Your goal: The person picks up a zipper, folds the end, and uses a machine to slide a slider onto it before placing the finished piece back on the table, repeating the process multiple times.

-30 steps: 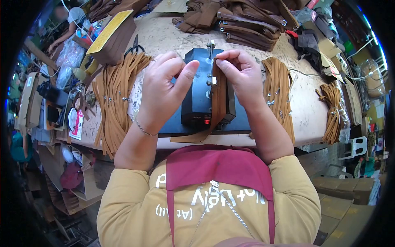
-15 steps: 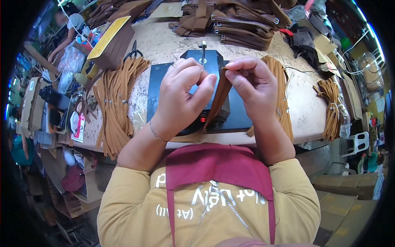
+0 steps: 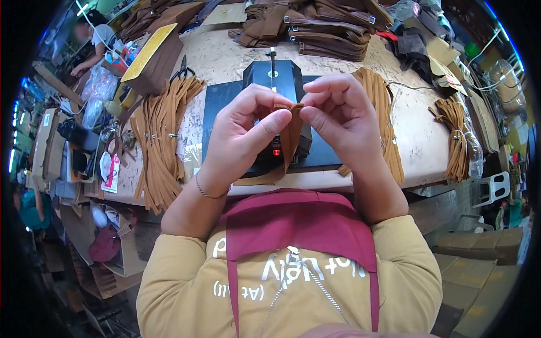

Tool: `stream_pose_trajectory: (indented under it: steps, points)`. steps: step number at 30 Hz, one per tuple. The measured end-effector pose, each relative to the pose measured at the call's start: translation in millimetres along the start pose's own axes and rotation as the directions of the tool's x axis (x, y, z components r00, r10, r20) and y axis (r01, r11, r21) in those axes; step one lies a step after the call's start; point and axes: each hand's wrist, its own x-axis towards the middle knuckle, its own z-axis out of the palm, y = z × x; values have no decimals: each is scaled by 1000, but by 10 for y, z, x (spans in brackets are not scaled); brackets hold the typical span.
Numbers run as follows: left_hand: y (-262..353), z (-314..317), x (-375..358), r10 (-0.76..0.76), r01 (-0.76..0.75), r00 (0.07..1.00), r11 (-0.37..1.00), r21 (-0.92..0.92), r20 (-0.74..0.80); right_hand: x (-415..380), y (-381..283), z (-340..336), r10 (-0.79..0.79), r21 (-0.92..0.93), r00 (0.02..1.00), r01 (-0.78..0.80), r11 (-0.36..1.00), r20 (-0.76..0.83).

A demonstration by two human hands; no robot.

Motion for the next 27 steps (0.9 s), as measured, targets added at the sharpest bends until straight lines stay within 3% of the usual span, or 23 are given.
stream_pose_trajectory:
  steps: [2, 5, 8, 10, 14, 16, 21, 23, 27]
  points:
    - [-20, 11, 0, -12, 14, 1000, 998, -62, 25, -12, -30, 26, -46, 6, 999, 46, 999, 2]
    - [-21, -28, -11, 56, -58, 998, 997, 46, 39, -21, -46, 43, -86, -11, 996, 86, 996, -1]
    - [42, -37, -48, -46, 37, 996, 993, 111, 81, -37, -32, 41, -92, -19, 996, 92, 996, -2]
    - [22, -71, -29, 13, -50, 991, 960, 274, 134, -36, -12, 53, -104, -12, 995, 104, 995, -7]
    - [7, -63, -36, 1, -31, 991, 972, 231, 132, -16, 26, 78, -108, -46, 994, 107, 993, -14]
    - [18, 84, -60, -60, 55, 998, 987, -153, -32, -3, 52, 109, -95, -31, 995, 94, 995, -28]
    - [-76, -79, -13, -57, 54, 995, 998, -37, -85, 38, 148, 132, -75, 20, 996, 76, 997, -42]
    - [-88, -149, 63, -51, 52, 991, 999, 5, -127, 39, 235, 143, 3, 125, 996, 8, 992, -90]
    - [-153, -329, 230, -46, 61, 976, 996, 62, -212, -38, 516, 141, 95, 179, 995, -91, 980, -12]
